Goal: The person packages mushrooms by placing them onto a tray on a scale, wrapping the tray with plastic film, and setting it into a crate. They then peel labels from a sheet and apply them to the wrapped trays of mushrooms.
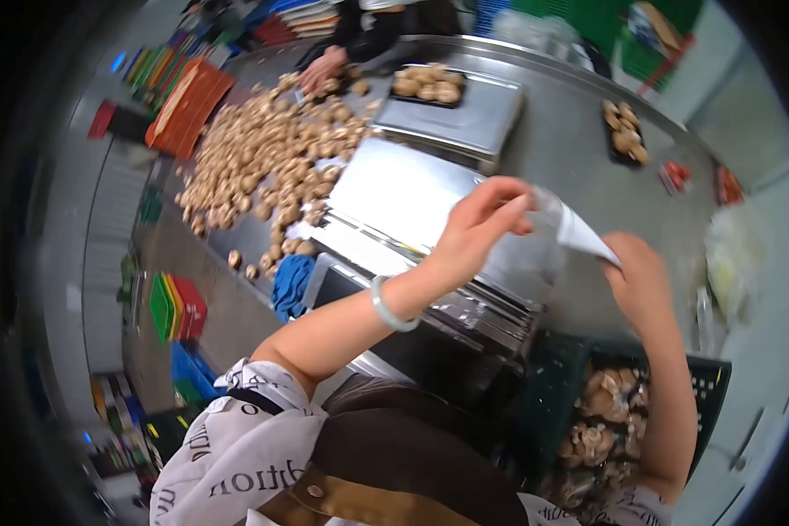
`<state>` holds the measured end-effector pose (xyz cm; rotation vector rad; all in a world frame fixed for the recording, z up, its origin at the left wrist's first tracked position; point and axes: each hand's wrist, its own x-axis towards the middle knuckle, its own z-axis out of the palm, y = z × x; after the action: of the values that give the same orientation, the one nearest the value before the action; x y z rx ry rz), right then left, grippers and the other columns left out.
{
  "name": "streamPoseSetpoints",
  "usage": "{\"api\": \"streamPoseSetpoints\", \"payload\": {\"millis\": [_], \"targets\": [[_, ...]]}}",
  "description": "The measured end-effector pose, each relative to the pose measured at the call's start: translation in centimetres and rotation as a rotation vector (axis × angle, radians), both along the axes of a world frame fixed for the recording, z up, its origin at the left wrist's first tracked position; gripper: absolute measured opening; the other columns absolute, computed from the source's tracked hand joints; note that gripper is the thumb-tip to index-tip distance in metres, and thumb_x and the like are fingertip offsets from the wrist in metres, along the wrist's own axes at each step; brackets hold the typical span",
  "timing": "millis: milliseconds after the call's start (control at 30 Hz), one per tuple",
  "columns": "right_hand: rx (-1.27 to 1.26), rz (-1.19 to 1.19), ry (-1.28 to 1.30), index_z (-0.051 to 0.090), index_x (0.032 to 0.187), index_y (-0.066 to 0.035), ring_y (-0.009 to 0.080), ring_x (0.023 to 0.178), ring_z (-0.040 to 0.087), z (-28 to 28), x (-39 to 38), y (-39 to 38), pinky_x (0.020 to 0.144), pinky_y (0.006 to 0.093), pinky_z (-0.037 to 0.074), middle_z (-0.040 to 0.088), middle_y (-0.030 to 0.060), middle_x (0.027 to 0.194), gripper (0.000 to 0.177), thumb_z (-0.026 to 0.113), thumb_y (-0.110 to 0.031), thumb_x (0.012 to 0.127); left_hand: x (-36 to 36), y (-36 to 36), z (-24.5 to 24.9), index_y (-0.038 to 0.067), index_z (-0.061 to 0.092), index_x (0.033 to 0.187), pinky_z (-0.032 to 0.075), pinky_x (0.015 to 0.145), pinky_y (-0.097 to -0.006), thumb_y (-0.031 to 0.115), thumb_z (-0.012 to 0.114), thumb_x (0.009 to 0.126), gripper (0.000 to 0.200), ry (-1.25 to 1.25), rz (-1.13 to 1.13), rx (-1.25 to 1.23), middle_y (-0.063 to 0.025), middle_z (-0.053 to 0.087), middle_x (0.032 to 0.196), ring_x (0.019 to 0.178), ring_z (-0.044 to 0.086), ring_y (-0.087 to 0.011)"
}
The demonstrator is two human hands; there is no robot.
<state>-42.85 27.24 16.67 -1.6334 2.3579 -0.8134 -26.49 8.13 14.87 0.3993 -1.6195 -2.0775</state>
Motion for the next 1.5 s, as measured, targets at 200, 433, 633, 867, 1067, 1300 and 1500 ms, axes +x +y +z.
{"api": "streamPoseSetpoints", "payload": {"millis": [200, 433, 633, 867, 1067, 1300, 1500], "targets": [[-0.180, 0.127, 0.215, 0.063, 0.099, 0.003, 0.0398, 0.090, 0.062, 6.5, 8.1, -1.0, 0.081, 0.0425, 0.048, 0.065, 0.0207, 0.099, 0.027, 0.061, 0.004, 0.072, 27.9, -13.1, -8.9, 0.001, 0.047, 0.122, 0.044, 0.088, -0.0427, 0.004, 0.065, 0.081, 0.045, -0.808, 0.860, -1.033, -0.0181, 0.049, 0.125, 0.106, 0.054, -0.0341], [-0.343, 0.143, 0.262, 0.064, 0.105, 0.004, 0.0242, 0.091, 0.063, 4.9, 11.7, -4.6, 0.082, 0.0344, 0.048, 0.068, 0.0160, 0.100, 0.024, 0.064, -0.007, 0.084, 45.9, -14.4, -24.6, 0.006, 0.055, 0.115, 0.041, 0.078, -0.0477, 0.011, 0.053, 0.083, 0.032, -1.554, 0.804, -1.001, -0.0112, 0.063, 0.096, 0.101, 0.057, -0.0293], [0.245, 0.238, -0.056, 0.067, 0.103, 0.005, 0.0211, 0.090, 0.063, 9.2, 22.2, -13.5, 0.082, 0.0339, 0.048, 0.069, 0.0132, 0.097, 0.023, 0.070, -0.011, 0.086, 45.1, -15.0, -26.6, 0.008, 0.057, 0.071, 0.044, 0.063, -0.0422, 0.015, 0.057, 0.074, 0.008, -1.115, 0.817, -1.125, -0.0109, 0.059, 0.059, 0.059, 0.060, -0.0283], [0.548, 0.587, -0.441, 0.065, 0.106, 0.008, 0.0153, 0.093, 0.062, 4.7, 32.4, -19.4, 0.084, 0.0294, 0.048, 0.069, 0.0097, 0.098, 0.021, 0.064, -0.004, 0.089, 45.7, -13.7, -20.2, 0.008, 0.069, 0.066, 0.044, 0.067, -0.0422, 0.043, 0.055, 0.088, 0.044, -1.232, 0.602, -0.858, -0.0100, 0.064, 0.065, 0.068, 0.061, -0.0278], [0.669, 0.571, -0.545, 0.063, 0.112, 0.007, 0.0141, 0.092, 0.061, 1.6, 34.8, -19.4, 0.081, 0.0277, 0.048, 0.068, 0.0098, 0.099, 0.027, 0.064, -0.009, 0.090, 45.7, -14.7, -10.9, 0.002, 0.058, 0.113, 0.044, 0.084, -0.0441, 0.040, 0.063, 0.087, 0.047, -0.819, 0.687, -0.822, -0.0169, 0.060, 0.113, 0.100, 0.057, -0.0304], [0.564, 0.636, -0.483, 0.060, 0.114, 0.008, 0.0129, 0.084, 0.055, 1.9, 35.6, -18.3, 0.076, 0.0284, 0.047, 0.063, 0.0062, 0.090, 0.032, 0.064, -0.014, 0.092, 42.5, -7.5, 1.6, 0.005, 0.059, 0.113, 0.049, 0.077, -0.0376, 0.014, 0.076, 0.070, 0.047, -0.139, 0.241, -0.629, -0.0141, 0.065, 0.103, 0.094, 0.062, -0.0305], [0.446, 0.519, -0.577, 0.052, 0.124, 0.006, 0.0197, 0.104, 0.055, 6.8, 33.7, -14.0, 0.092, 0.0312, 0.042, 0.059, 0.0128, 0.113, 0.043, 0.067, -0.002, 0.084, 40.8, -3.8, 2.0, 0.004, 0.065, 0.090, 0.047, 0.062, -0.0338, 0.007, 0.076, 0.068, 0.024, -0.099, 0.428, -0.496, -0.0084, 0.064, 0.074, 0.068, 0.063, -0.0239]]}}
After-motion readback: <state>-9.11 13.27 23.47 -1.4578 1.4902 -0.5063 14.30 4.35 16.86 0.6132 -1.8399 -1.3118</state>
